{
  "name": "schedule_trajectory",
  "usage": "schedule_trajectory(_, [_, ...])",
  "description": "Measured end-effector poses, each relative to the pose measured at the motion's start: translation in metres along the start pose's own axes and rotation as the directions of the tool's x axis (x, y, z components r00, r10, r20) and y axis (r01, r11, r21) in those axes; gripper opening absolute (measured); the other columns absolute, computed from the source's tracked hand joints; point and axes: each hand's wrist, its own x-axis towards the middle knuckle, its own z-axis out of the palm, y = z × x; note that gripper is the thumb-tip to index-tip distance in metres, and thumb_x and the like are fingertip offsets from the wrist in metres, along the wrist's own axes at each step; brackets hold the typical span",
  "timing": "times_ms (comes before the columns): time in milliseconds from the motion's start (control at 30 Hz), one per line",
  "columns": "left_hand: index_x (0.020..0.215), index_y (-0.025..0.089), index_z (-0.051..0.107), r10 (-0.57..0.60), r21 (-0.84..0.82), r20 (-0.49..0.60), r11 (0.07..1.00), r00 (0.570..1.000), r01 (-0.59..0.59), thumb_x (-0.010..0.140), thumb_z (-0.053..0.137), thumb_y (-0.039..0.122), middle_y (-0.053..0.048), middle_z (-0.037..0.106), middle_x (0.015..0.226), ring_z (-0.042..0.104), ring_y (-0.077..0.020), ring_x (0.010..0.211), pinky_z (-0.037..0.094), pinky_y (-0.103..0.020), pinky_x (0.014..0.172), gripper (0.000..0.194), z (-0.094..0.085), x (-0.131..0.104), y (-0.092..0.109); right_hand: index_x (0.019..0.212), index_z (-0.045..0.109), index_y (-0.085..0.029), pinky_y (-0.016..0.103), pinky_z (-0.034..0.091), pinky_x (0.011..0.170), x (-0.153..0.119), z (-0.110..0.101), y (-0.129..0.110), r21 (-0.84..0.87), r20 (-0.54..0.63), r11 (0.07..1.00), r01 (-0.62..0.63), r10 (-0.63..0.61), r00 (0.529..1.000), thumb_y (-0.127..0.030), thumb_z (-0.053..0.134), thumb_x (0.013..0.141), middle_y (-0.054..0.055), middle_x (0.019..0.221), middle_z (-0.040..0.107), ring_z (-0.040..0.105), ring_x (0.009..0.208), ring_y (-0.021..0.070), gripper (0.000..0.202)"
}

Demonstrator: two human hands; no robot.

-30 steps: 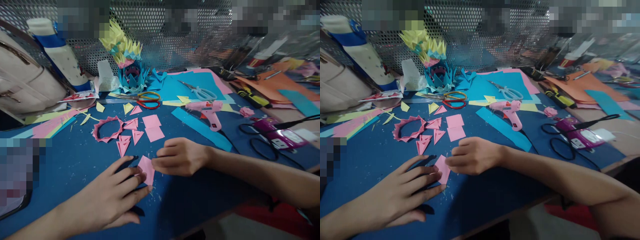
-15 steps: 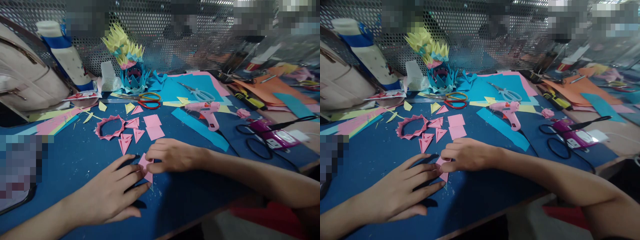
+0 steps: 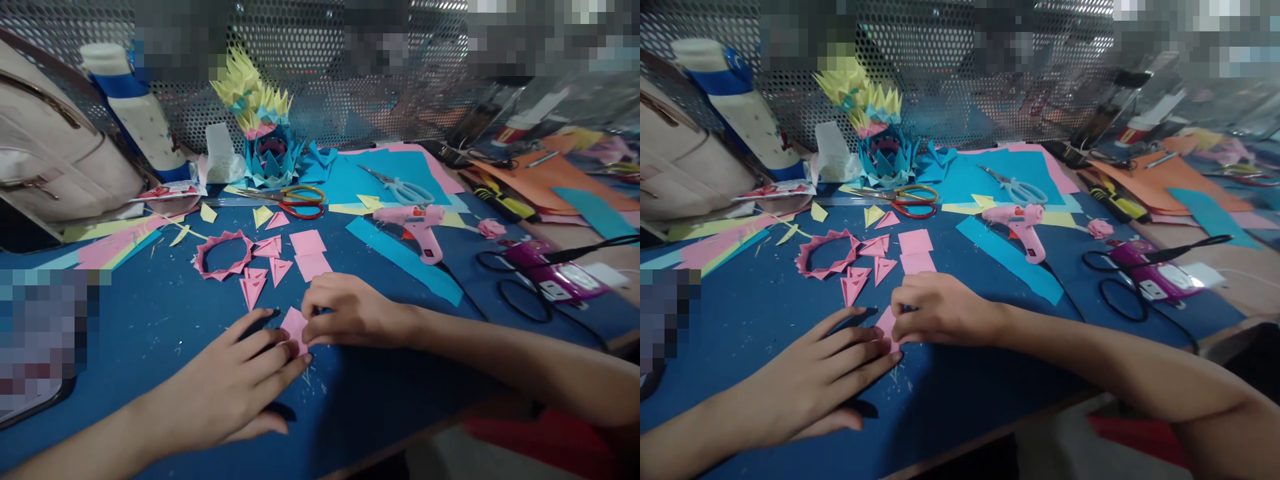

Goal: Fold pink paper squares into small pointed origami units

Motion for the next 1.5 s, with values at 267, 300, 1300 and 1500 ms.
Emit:
schedule_trajectory(267, [0.141, 0.011, 0.051, -0.009, -0.007, -0.011, 1.000, 1.000, 0.009, 0.106, 0.033, 0.052, -0.007, 0.066, 0.121, 0.055, -0.0249, 0.114, 0.011, -0.049, 0.121, 0.057, -0.003, 0.001, 0.000, 0.102, 0.068, -0.023, 0.031, 0.038, 0.075, -0.005, 0.002, -0.001, -0.063, -0.070, 0.994, 0.086, -0.090, 0.993, -0.039, 0.042, 0.105, 0.003, 0.096, 0.064, 0.050, 0.079, 0.0159, 0.030])
schedule_trajectory(300, [0.142, 0.011, 0.051, -0.009, -0.007, -0.007, 1.000, 1.000, 0.009, 0.106, 0.033, 0.052, -0.007, 0.066, 0.122, 0.055, -0.0251, 0.114, 0.012, -0.050, 0.121, 0.057, -0.003, 0.001, 0.000, 0.105, 0.068, -0.023, 0.031, 0.039, 0.077, -0.006, 0.000, -0.002, -0.079, -0.033, 0.992, 0.103, -0.106, 0.994, -0.038, 0.045, 0.104, 0.003, 0.095, 0.064, 0.049, 0.079, 0.0164, 0.028])
schedule_trajectory(1300, [0.110, 0.002, 0.068, 0.108, 0.174, -0.259, 0.983, 0.960, -0.063, 0.101, 0.034, 0.006, -0.017, 0.074, 0.098, 0.070, -0.0265, 0.096, 0.054, -0.045, 0.098, 0.035, 0.004, 0.023, 0.009, 0.110, 0.065, -0.017, 0.030, 0.046, 0.084, -0.003, -0.002, 0.006, -0.131, -0.017, 0.991, 0.019, -0.022, 1.000, -0.033, 0.052, 0.102, 0.007, 0.108, 0.066, 0.057, 0.097, 0.0171, 0.022])
schedule_trajectory(1500, [0.104, 0.017, 0.068, -0.104, -0.158, -0.280, 0.986, 0.954, 0.061, 0.104, 0.040, 0.011, -0.007, 0.067, 0.110, 0.065, -0.0151, 0.102, 0.056, -0.024, 0.089, 0.029, -0.004, 0.020, 0.003, 0.124, 0.060, -0.015, 0.034, 0.044, 0.098, -0.001, -0.007, -0.004, 0.181, -0.027, 0.979, -0.096, 0.102, 0.994, -0.028, 0.051, 0.101, 0.010, 0.122, 0.065, 0.055, 0.111, 0.0190, 0.028])
